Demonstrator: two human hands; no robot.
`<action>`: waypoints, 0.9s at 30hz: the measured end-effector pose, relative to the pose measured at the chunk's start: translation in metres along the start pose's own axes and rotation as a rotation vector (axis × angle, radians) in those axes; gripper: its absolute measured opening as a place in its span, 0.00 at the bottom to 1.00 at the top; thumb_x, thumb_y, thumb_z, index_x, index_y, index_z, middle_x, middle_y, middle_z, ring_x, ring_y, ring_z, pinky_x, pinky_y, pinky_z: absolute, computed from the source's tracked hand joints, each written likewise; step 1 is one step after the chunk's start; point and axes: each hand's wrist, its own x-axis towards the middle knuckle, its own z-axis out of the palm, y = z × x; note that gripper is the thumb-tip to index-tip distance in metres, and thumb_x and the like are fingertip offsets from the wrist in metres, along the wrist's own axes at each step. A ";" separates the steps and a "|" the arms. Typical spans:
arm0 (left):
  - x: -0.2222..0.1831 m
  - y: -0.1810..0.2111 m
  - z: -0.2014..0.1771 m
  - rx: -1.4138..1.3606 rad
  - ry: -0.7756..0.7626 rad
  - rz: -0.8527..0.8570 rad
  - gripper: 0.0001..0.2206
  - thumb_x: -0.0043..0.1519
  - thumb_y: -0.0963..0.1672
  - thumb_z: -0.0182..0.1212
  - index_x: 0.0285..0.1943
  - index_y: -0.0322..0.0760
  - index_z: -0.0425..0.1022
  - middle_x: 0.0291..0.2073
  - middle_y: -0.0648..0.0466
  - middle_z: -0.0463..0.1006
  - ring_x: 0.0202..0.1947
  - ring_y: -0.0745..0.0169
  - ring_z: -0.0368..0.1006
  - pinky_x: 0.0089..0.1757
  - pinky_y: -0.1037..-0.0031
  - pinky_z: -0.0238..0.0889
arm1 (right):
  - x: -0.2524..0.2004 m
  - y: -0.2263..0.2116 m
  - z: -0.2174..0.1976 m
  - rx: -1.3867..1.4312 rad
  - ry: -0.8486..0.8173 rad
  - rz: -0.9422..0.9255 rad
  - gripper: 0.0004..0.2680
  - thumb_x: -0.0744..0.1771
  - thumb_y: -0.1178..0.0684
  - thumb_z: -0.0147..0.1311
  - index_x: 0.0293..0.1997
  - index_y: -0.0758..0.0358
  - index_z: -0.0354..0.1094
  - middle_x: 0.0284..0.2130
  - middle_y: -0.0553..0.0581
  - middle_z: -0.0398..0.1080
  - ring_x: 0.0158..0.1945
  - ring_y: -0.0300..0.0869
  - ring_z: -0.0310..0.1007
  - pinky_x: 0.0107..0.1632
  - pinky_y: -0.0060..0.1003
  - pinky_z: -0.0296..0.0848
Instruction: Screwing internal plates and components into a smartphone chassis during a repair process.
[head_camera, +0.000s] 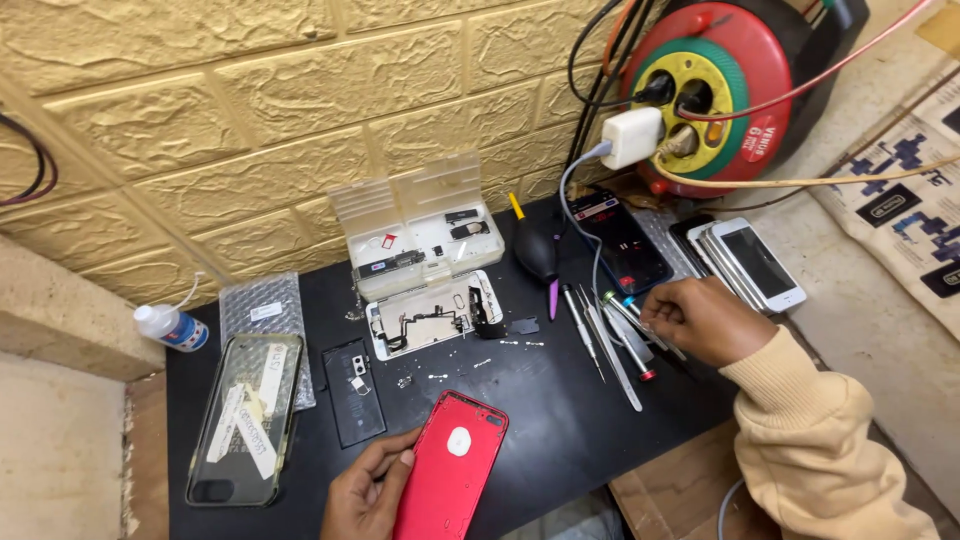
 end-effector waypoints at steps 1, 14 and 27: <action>0.000 0.000 0.000 -0.011 0.017 -0.027 0.17 0.63 0.42 0.59 0.58 0.30 0.85 0.41 0.41 0.92 0.35 0.56 0.83 0.31 0.72 0.68 | 0.002 0.003 0.001 -0.019 0.005 -0.011 0.05 0.64 0.56 0.57 0.34 0.52 0.80 0.28 0.46 0.83 0.36 0.35 0.82 0.45 0.32 0.78; 0.010 -0.016 -0.008 0.041 -0.045 0.071 0.15 0.63 0.42 0.58 0.54 0.29 0.85 0.41 0.43 0.94 0.36 0.63 0.81 0.33 0.76 0.68 | 0.008 0.004 0.007 -0.097 -0.050 0.158 0.06 0.63 0.48 0.67 0.35 0.56 0.79 0.27 0.50 0.81 0.35 0.40 0.79 0.41 0.36 0.73; -0.008 0.002 -0.004 0.064 -0.151 0.245 0.13 0.64 0.44 0.57 0.50 0.31 0.83 0.41 0.46 0.90 0.38 0.68 0.82 0.34 0.79 0.73 | 0.024 0.029 0.023 -0.135 -0.074 0.130 0.08 0.61 0.45 0.69 0.37 0.51 0.78 0.27 0.47 0.82 0.33 0.38 0.80 0.42 0.34 0.72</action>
